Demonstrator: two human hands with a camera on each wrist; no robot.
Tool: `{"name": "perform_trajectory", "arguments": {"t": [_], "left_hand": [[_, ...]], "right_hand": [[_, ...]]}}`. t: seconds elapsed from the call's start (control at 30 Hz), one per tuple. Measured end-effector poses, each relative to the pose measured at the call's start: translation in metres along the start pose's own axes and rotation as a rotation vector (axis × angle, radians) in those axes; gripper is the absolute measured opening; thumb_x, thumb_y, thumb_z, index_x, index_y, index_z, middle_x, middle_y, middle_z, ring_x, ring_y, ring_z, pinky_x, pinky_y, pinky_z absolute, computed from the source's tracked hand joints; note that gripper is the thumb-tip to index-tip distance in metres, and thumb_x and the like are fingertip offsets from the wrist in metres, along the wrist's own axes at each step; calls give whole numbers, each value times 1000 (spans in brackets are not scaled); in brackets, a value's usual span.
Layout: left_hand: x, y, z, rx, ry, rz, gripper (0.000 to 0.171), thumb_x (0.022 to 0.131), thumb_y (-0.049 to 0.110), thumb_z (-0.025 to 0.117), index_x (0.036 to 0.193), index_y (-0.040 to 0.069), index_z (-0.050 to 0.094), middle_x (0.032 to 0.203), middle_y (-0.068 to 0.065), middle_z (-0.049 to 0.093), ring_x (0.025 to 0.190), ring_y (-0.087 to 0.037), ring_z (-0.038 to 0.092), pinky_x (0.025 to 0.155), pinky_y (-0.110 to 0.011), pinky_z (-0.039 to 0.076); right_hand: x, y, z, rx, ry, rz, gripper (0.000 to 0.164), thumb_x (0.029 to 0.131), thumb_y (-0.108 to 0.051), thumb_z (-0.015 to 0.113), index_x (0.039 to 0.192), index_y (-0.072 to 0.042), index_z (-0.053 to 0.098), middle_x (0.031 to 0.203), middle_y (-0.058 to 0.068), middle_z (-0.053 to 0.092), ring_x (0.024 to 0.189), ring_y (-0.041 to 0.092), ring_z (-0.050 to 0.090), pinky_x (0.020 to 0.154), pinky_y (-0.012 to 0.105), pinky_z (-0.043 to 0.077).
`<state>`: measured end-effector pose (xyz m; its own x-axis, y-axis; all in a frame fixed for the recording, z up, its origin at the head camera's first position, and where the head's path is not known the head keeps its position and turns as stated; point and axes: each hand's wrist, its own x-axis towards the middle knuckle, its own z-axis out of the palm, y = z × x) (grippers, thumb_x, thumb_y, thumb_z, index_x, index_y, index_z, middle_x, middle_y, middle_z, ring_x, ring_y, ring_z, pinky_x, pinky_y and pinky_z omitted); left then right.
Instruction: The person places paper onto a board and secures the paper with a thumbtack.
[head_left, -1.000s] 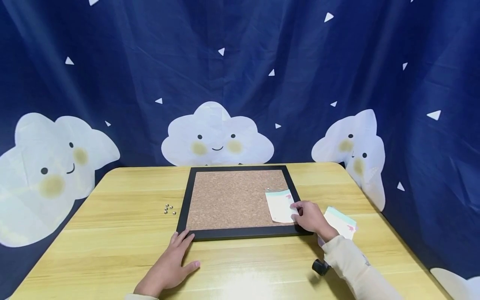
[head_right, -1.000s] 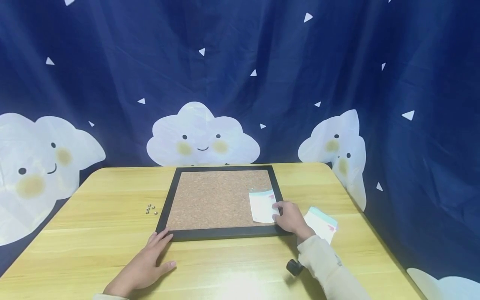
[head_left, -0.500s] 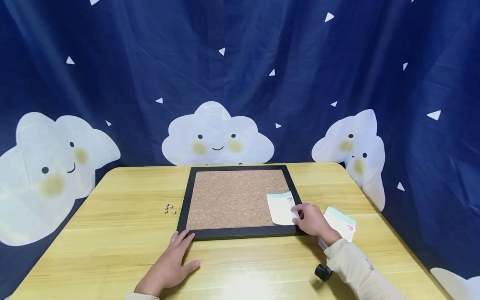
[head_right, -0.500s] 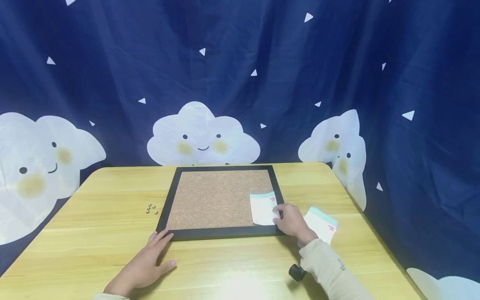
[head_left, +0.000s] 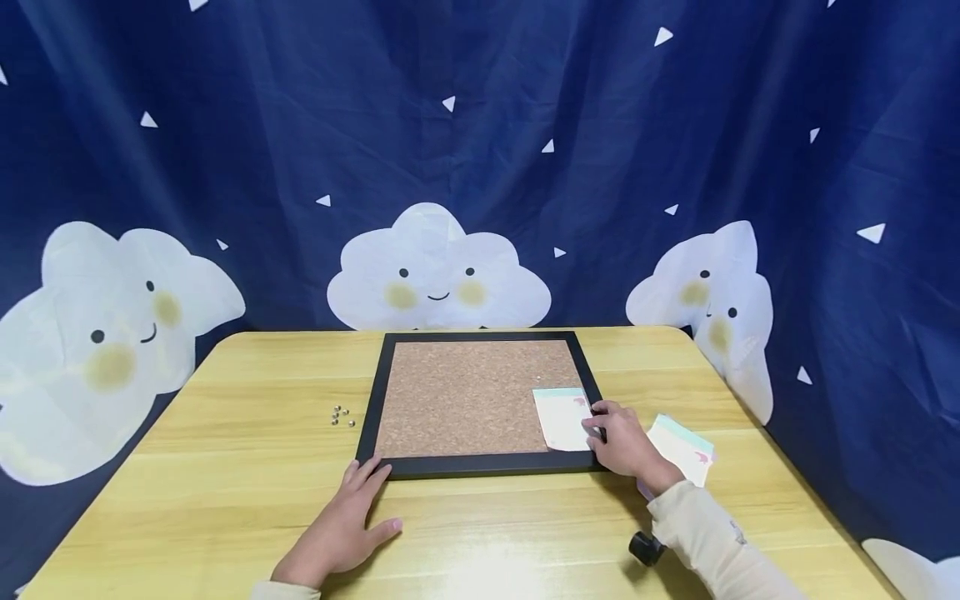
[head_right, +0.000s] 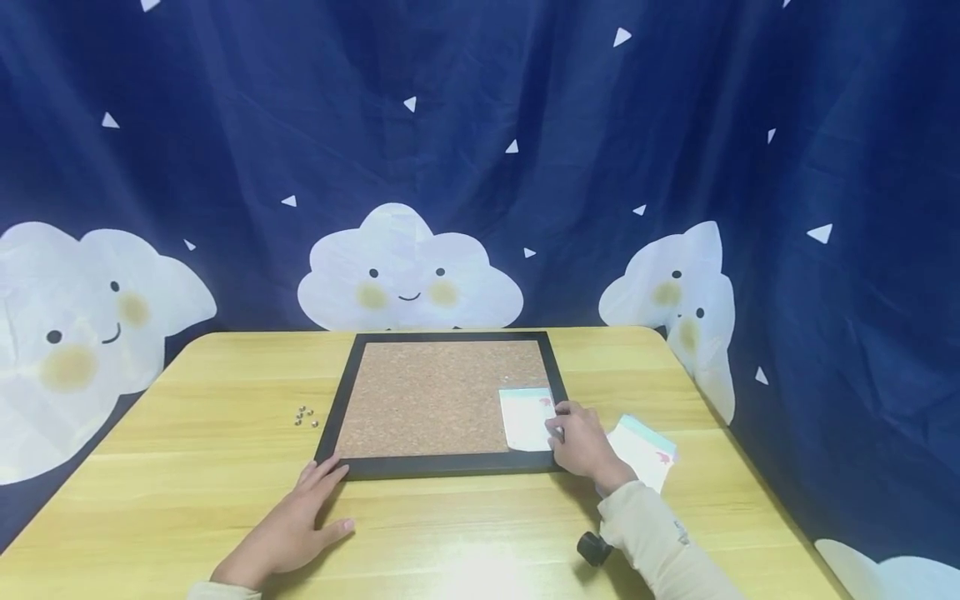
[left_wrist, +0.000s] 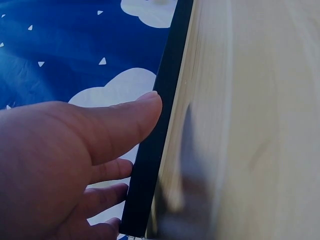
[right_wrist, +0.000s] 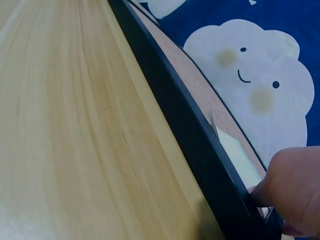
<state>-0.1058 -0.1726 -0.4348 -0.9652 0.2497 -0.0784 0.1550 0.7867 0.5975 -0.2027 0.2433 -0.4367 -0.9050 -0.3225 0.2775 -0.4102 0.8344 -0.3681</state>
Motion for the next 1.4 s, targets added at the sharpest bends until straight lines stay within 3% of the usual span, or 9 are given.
{"name": "perform_trajectory", "arguments": {"t": [0.33, 0.53, 0.77, 0.93, 1.23, 1.4], "left_hand": [[1, 2, -4, 7, -13, 12, 71, 85, 32, 75, 143, 3, 45, 155, -16, 28, 142, -45, 14, 107, -64, 26], [4, -2, -17, 4, 39, 43, 62, 89, 28, 72, 138, -2, 49, 145, -23, 41, 135, -46, 32, 107, -61, 28], [26, -11, -40, -29, 175, 9, 44, 92, 23, 67, 126, -4, 58, 123, -23, 61, 107, -36, 61, 93, -51, 48], [47, -23, -52, 41, 252, 1, 35, 93, 19, 67, 116, -6, 63, 110, -22, 66, 85, -28, 67, 77, -45, 55], [80, -41, -62, 244, 301, 25, 26, 89, 9, 69, 107, -9, 67, 98, -23, 68, 92, -38, 64, 80, -50, 53], [87, -47, -63, 294, 270, 38, 19, 89, 5, 69, 103, -8, 70, 102, -24, 68, 97, -40, 64, 82, -51, 53]], "right_hand": [[-4, 4, 5, 14, 57, -33, 20, 83, -4, 74, 99, 6, 73, 115, 20, 66, 108, 39, 60, 95, 52, 38], [-4, 6, 4, 68, 72, -18, 17, 82, -3, 74, 97, 6, 73, 113, 20, 67, 108, 40, 61, 96, 52, 34], [-4, 5, 1, 68, 84, 24, 19, 81, -3, 74, 97, 7, 72, 112, 20, 67, 109, 43, 58, 96, 51, 32], [-4, 4, 1, 63, 90, 24, 19, 81, -4, 74, 96, 8, 72, 111, 21, 68, 107, 44, 58, 94, 50, 32], [-2, 7, 5, 65, 83, 17, 20, 82, -4, 74, 98, 7, 72, 113, 21, 67, 109, 42, 58, 96, 51, 31], [-2, 7, 9, 76, 80, -1, 20, 82, -5, 75, 98, 6, 73, 112, 20, 68, 109, 41, 58, 96, 50, 32]]}}
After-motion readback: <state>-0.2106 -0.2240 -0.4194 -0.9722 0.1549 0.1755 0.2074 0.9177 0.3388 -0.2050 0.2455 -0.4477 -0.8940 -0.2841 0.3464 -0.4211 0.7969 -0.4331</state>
